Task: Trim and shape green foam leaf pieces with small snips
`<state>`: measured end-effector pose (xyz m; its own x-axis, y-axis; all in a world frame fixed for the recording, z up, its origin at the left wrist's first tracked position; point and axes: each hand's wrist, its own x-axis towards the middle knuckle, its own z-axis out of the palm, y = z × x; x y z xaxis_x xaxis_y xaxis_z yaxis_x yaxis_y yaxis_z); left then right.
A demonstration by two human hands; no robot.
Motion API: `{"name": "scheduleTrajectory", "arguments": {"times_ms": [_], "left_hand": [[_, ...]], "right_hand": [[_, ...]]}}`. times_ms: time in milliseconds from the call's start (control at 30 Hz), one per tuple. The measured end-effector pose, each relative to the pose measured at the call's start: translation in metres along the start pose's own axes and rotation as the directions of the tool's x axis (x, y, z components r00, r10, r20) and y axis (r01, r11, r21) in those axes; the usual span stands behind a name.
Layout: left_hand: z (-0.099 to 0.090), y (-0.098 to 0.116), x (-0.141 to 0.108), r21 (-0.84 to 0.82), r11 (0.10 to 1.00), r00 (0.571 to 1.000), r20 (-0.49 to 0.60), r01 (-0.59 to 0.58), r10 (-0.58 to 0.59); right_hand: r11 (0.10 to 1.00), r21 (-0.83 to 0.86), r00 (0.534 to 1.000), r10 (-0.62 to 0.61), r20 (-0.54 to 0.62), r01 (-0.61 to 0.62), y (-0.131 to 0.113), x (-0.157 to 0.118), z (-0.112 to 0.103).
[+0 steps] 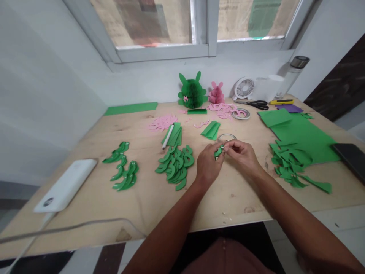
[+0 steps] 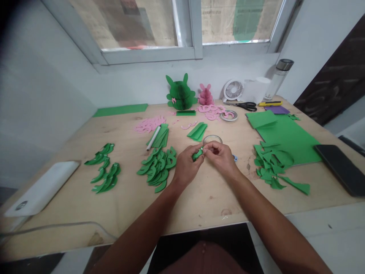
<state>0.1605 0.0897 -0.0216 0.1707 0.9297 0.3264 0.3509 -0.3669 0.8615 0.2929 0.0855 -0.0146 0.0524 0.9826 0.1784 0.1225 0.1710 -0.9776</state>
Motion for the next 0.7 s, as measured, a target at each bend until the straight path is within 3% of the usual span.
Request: {"name": "scheduleTrajectory", "arguments": {"times_ms": [167,433,700], "left_hand": [[0.0012,0.0002,0.0001,-0.007,0.999,0.998,0.048,0.037,-0.037],[-0.0047,-0.0083,0.0059,-0.256,0.940,0.962,0.213,0.226,-0.173],[-0.0078,-0.0060,0.0079,-0.330,0.876,0.932,0.215,0.351,-0.293]], "right_hand": [[1.000,-0.013,0.999,0.015,-0.035,-0.016,0.0027,0.0005,-0.0008],[0.999,-0.005,0.997,0.047,-0.062,-0.047,-0.0013,0.0010,-0.0043],[0.999,-0.021,0.997,0.048,-0.053,-0.049,-0.0024,0.0020,-0.0044]]}}
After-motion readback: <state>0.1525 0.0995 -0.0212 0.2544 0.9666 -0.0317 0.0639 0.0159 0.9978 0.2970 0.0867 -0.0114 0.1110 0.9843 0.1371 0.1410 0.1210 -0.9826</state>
